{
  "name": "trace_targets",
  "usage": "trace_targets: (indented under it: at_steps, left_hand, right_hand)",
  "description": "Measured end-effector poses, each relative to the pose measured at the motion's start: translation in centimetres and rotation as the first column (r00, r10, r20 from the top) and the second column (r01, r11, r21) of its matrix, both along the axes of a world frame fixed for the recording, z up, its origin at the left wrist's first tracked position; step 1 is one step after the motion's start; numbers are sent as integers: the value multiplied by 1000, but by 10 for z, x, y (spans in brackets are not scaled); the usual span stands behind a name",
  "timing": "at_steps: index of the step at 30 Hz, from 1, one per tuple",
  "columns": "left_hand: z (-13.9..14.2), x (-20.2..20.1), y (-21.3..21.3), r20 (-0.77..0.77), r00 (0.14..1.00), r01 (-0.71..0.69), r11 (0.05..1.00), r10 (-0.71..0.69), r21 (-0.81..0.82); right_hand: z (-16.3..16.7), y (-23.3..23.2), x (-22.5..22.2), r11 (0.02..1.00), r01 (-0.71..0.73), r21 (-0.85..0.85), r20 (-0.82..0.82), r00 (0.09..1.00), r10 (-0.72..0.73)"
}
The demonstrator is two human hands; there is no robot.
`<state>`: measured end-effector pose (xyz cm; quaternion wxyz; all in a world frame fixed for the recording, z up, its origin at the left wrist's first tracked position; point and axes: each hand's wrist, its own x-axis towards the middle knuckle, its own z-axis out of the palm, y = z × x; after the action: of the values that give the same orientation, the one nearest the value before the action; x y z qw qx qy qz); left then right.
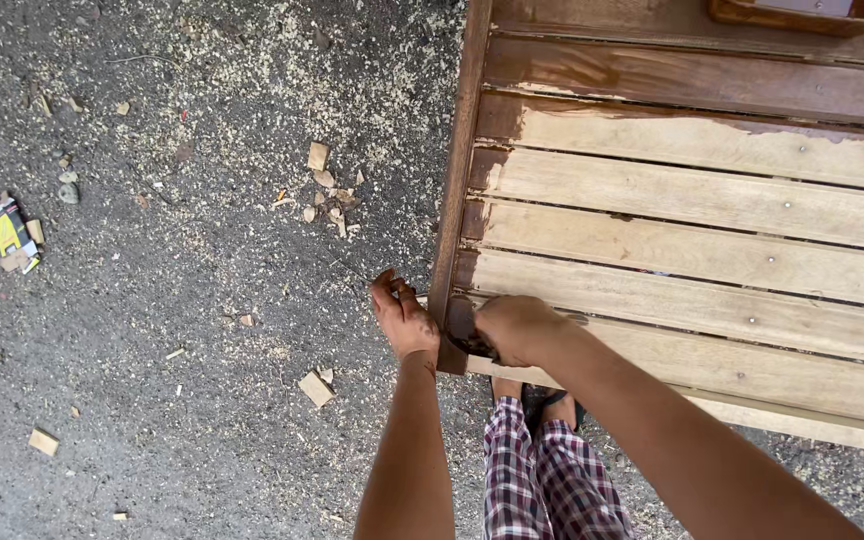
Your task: The person applies a brown wood stain to a slatted wooden table top, dipping a cloth rag into a plastic tray of stain and wiping it across the bare planks by hand. They work section by section around the table, repositioning the tray and continuing to coat the remaining unstained areas.
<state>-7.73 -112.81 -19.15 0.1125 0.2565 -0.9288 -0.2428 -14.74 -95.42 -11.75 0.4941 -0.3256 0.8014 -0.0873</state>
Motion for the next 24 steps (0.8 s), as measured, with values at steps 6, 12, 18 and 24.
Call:
trace_targets:
  at_steps: [6,12,18,24]
  left_hand:
    - [19,-7,8,274,910,-409,772,310,486]
    - [18,-3,14,162,922,-387,836,351,389]
    - [30,0,21,178,935,-348,885,305,310]
    - [58,-8,30,498,812,-411,904,303,121]
  right_hand:
    - [37,54,-30,628,521,-578,-221,641,-735]
    - [-29,-34,-42,761,326,-561,-657,385,-648]
    - [-36,135,-15,787,197,-585,-701,364,-613]
    - [-13,336,-3,388,818,-424,-817,-161,-554]
